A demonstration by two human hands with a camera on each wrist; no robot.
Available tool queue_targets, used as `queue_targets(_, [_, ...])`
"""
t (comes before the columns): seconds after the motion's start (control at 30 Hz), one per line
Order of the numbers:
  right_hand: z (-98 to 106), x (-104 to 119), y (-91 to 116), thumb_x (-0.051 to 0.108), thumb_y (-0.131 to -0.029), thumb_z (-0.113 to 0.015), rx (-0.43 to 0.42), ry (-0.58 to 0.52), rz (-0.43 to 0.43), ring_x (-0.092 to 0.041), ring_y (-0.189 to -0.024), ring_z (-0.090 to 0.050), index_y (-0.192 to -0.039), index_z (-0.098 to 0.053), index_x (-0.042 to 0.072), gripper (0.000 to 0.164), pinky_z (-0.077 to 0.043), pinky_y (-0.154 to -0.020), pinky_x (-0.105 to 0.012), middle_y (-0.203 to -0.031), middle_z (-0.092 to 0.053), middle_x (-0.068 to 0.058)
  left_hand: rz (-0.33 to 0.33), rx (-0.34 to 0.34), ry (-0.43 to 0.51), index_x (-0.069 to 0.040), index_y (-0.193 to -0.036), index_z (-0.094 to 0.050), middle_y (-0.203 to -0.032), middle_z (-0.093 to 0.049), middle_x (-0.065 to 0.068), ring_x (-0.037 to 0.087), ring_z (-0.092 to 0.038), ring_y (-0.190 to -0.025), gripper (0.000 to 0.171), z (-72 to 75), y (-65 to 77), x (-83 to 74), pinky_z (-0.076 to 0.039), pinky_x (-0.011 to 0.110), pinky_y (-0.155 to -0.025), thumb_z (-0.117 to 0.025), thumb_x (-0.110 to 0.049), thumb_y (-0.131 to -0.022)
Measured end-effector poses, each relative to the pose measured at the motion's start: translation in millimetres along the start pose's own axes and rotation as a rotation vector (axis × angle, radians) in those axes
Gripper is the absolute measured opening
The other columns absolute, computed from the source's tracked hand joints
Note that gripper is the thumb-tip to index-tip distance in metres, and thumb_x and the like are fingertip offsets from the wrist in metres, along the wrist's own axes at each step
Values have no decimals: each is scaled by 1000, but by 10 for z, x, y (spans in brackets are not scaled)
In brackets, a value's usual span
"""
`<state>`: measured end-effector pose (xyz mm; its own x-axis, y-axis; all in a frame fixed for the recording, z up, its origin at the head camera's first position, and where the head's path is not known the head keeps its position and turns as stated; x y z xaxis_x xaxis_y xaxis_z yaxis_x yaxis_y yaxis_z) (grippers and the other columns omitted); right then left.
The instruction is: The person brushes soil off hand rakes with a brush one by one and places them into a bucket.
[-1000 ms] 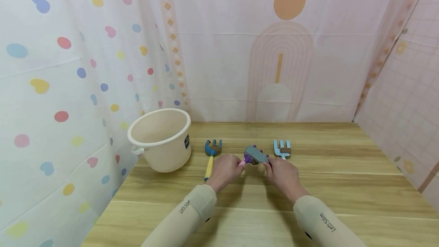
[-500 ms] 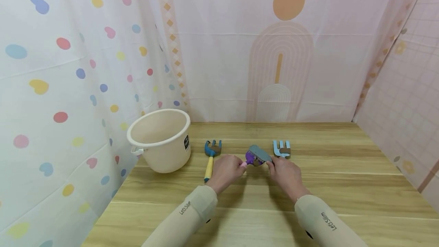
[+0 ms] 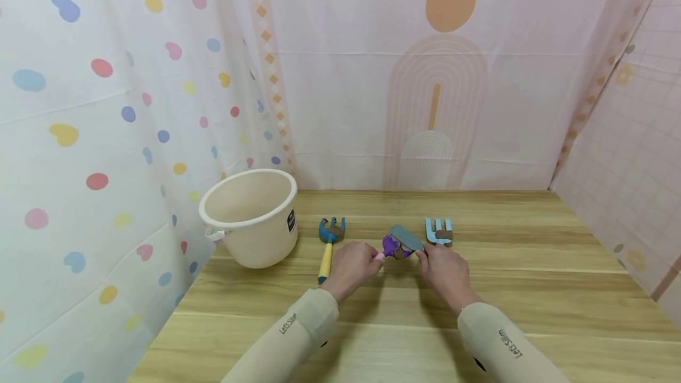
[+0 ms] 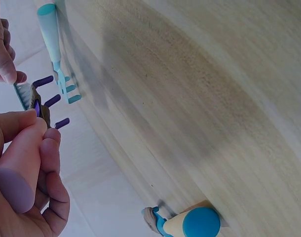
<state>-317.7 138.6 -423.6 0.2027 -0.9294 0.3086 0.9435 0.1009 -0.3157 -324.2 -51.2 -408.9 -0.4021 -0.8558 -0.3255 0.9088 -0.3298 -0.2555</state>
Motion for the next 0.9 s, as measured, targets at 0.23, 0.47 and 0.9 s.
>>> queue_targets(0.23, [14,-3,4,26,-100,-59,14,12,-8,-27,-65,-63,-104,-71,6,24,-46,-49,-39,-85,-67,-12,8,6,9,-20,-53,-48,-45,-33,-11,5,-34,-43,46,-4,7,-9,-25,22,-41,-63,-30,-95])
queue_targets(0.47, [19,-13,0,26,-100,-59,5,-1,-15,-27,-67,-64,-98,-70,6,23,-47,-51,-40,-86,-69,-11,23,17,15,-20,-63,-64,-45,-37,-11,5,-36,-43,34,-16,9,-14,-27,22,-41,-64,-31,-95])
queue_targets(0.9, [26,-49,-14,27,-101,-57,31,-19,-48,-25,-63,-61,-93,-68,7,23,-46,-51,-40,-82,-68,-10,25,31,24,-19,-67,-69,-46,-40,-11,6,-38,-43,30,-32,12,-28,-28,23,-42,-64,-31,-95])
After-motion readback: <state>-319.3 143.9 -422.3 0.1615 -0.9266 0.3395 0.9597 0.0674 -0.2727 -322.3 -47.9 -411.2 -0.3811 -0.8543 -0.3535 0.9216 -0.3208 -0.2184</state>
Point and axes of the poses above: each hand's wrist, its own y-axis away from the middle knuckle, its own z-axis out of the back of the hand, x = y × z, the point moved 5 cm from there along -y, towards the middle knuckle
